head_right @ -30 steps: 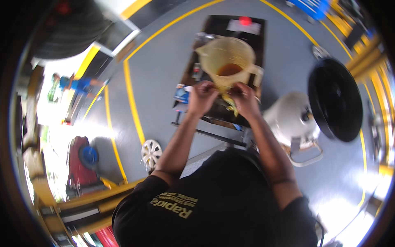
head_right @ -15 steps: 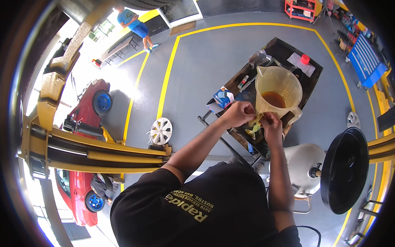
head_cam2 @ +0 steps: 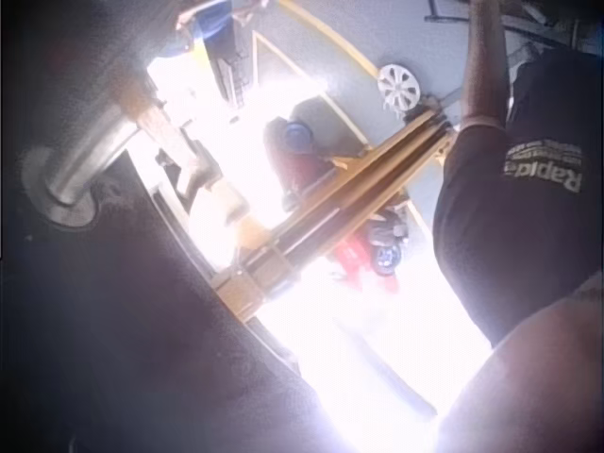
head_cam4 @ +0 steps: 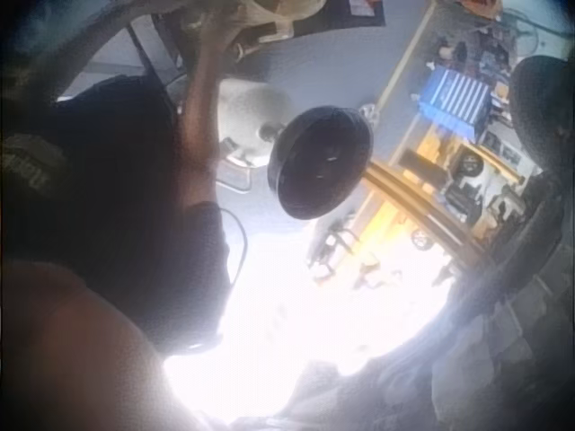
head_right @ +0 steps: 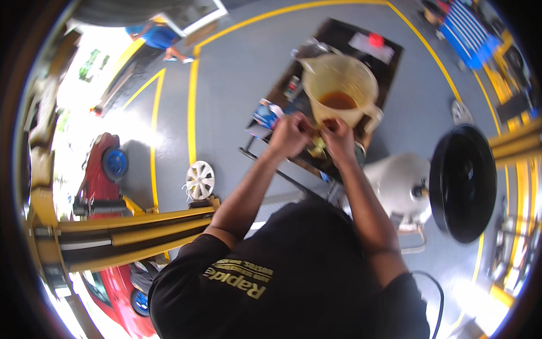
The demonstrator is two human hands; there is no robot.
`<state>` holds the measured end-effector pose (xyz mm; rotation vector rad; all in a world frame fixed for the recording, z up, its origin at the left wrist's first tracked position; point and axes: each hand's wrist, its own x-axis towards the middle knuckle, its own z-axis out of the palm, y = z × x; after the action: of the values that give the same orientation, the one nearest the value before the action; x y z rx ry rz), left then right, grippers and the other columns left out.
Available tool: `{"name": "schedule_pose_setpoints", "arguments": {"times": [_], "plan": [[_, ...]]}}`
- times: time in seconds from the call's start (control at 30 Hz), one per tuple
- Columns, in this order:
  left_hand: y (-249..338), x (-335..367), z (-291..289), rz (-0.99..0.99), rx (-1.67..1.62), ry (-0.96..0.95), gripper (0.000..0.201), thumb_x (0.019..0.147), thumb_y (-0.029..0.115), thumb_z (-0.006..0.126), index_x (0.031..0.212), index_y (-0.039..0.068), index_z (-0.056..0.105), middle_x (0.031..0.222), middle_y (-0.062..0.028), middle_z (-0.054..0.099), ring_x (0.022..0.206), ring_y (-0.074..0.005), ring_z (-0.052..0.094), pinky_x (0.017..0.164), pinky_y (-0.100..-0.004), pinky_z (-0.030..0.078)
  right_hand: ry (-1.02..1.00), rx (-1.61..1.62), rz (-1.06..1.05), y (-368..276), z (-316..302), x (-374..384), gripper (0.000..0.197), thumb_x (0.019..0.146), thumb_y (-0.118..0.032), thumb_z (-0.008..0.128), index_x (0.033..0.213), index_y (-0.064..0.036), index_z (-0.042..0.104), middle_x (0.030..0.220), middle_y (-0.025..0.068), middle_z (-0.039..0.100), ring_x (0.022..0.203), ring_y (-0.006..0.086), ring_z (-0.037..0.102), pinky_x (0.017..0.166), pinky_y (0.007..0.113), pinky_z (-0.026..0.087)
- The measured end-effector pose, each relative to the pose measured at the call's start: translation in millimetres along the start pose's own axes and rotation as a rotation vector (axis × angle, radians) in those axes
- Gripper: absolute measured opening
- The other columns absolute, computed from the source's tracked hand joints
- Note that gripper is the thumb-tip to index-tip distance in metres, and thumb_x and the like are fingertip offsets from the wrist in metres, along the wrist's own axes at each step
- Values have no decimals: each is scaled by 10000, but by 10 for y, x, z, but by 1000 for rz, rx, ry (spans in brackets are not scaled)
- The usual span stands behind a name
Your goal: The person repeatedly wipes the underside of a lifted vehicle's engine with a cloth, then pours a yellowish liquid from a measuring jug into a funnel attached to a white container. The person continues wiping the engine area multiple times.
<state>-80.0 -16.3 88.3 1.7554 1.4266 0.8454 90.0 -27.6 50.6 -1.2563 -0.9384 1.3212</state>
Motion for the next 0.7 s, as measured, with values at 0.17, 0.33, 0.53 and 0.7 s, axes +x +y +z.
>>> {"name": "schedule_pose_setpoints", "arguments": {"times": [0.17, 0.33, 0.53, 0.7], "plan": [[-224, 37, -36, -163, -342, 133, 163, 807, 26, 768, 830, 14, 607, 735, -65, 642, 682, -151, 637, 635, -316, 514, -26, 243, -28, 161, -36, -22, 168, 932, 39, 631, 1073, -32, 573, 941, 41, 643, 836, 121, 649, 762, 266, 536], [-198, 0, -160, 122, 73, 159, 105, 810, -77, 677, 850, -6, 612, 852, -124, 656, 808, -243, 672, 730, -337, 546, -70, 331, -3, 93, -5, -81, 145, 946, 28, 606, 1030, -67, 537, 917, 10, 606, 825, 96, 603, 746, 259, 485], [-80, 20, -239, 423, 279, 94, 198, 820, -64, 604, 925, 2, 758, 1070, -192, 670, 1057, -331, 663, 883, -398, 563, -125, 109, -85, -59, 82, -37, 93, 942, 24, 564, 989, -54, 547, 829, -20, 528, 699, 58, 477, 610, 241, 393], [-6, 179, -235, 61, 381, -43, 192, 859, 81, 674, 1001, 37, 795, 1018, -230, 737, 925, -381, 729, 822, -440, 581, -220, 5, -154, -114, 155, -96, 79, 948, 15, 549, 991, -38, 587, 832, -19, 537, 655, 46, 455, 569, 234, 372]]}}
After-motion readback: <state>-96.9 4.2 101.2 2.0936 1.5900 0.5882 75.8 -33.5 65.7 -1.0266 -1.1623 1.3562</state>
